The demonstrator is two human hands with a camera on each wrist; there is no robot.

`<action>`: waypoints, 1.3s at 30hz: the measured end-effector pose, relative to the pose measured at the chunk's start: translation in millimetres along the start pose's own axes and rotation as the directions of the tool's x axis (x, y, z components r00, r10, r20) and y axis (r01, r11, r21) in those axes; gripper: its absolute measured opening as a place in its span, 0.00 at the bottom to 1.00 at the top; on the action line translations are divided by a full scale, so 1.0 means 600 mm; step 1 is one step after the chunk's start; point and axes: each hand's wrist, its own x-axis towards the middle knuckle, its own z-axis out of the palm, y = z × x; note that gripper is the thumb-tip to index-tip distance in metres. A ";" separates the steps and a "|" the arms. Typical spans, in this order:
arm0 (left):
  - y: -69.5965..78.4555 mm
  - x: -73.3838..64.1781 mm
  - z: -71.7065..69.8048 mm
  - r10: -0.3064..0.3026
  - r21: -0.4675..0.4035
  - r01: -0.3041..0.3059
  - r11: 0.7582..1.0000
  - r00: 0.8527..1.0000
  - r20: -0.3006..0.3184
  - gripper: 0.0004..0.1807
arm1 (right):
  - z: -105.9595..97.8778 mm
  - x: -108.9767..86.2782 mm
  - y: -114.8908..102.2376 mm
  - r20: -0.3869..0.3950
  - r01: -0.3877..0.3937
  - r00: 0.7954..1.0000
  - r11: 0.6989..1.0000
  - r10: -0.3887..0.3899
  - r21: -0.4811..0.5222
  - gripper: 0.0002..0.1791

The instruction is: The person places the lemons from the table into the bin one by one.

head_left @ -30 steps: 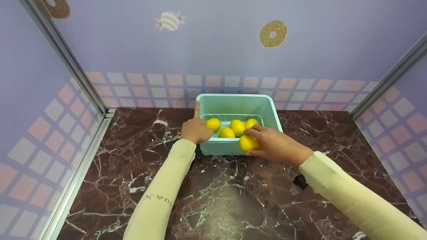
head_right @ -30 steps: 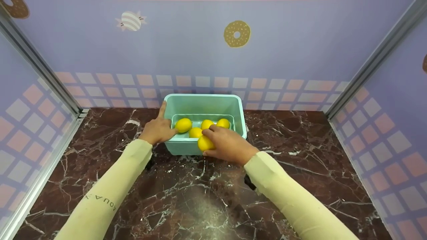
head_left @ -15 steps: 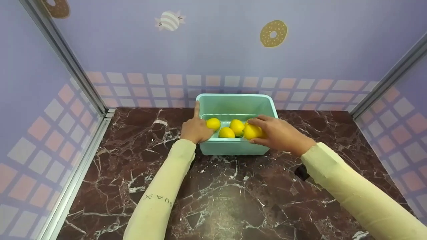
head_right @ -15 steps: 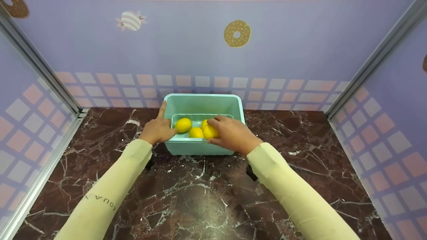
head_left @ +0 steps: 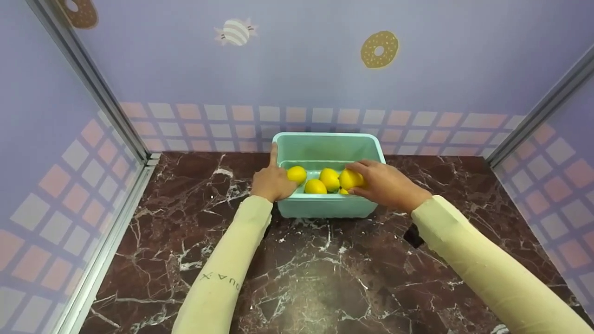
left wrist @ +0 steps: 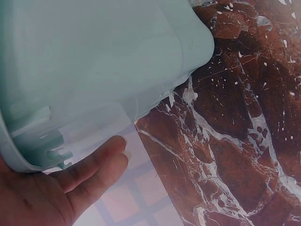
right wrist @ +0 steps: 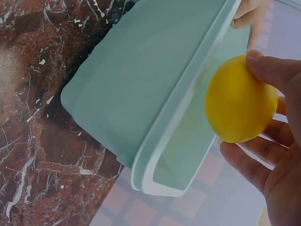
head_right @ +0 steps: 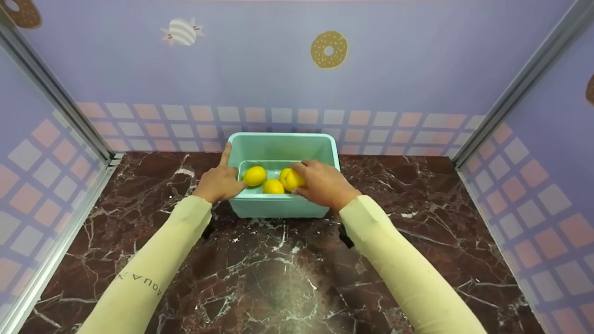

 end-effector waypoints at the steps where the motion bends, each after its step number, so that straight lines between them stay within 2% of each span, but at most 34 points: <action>1: 0.000 0.000 0.000 0.000 -0.004 0.000 1.000 1.000 -0.001 0.30 | 0.002 0.001 0.001 0.006 -0.010 1.000 1.000 0.010 0.006 0.32; 6: 0.004 -0.002 0.000 0.000 -0.022 0.000 1.000 1.000 -0.002 0.29 | 0.008 0.004 0.008 0.029 -0.049 0.998 0.998 0.048 0.025 0.32; 13: 0.009 -0.004 -0.003 0.012 0.019 -0.012 1.000 1.000 0.008 0.27 | 0.007 0.005 0.011 0.000 -0.020 1.000 1.000 0.020 0.007 0.28; 21: 0.008 -0.004 -0.003 0.012 0.008 -0.013 1.000 1.000 0.008 0.28 | 0.009 0.002 0.015 -0.029 -0.017 0.999 1.000 0.017 -0.004 0.25; 27: 0.000 -0.003 -0.003 0.005 -0.012 -0.005 1.000 1.000 0.009 0.32 | 0.014 -0.002 0.013 0.001 -0.052 0.999 0.999 0.052 0.008 0.27; 34: -0.004 0.000 -0.003 0.038 -0.044 -0.039 0.998 0.999 -0.033 0.38 | 0.015 -0.005 0.007 -0.018 -0.039 0.999 0.999 0.039 -0.005 0.28; 39: -0.009 -0.001 0.004 0.055 -0.092 -0.063 0.994 0.995 -0.087 0.37 | 0.020 -0.009 0.000 -0.095 0.007 0.995 1.000 -0.007 -0.007 0.26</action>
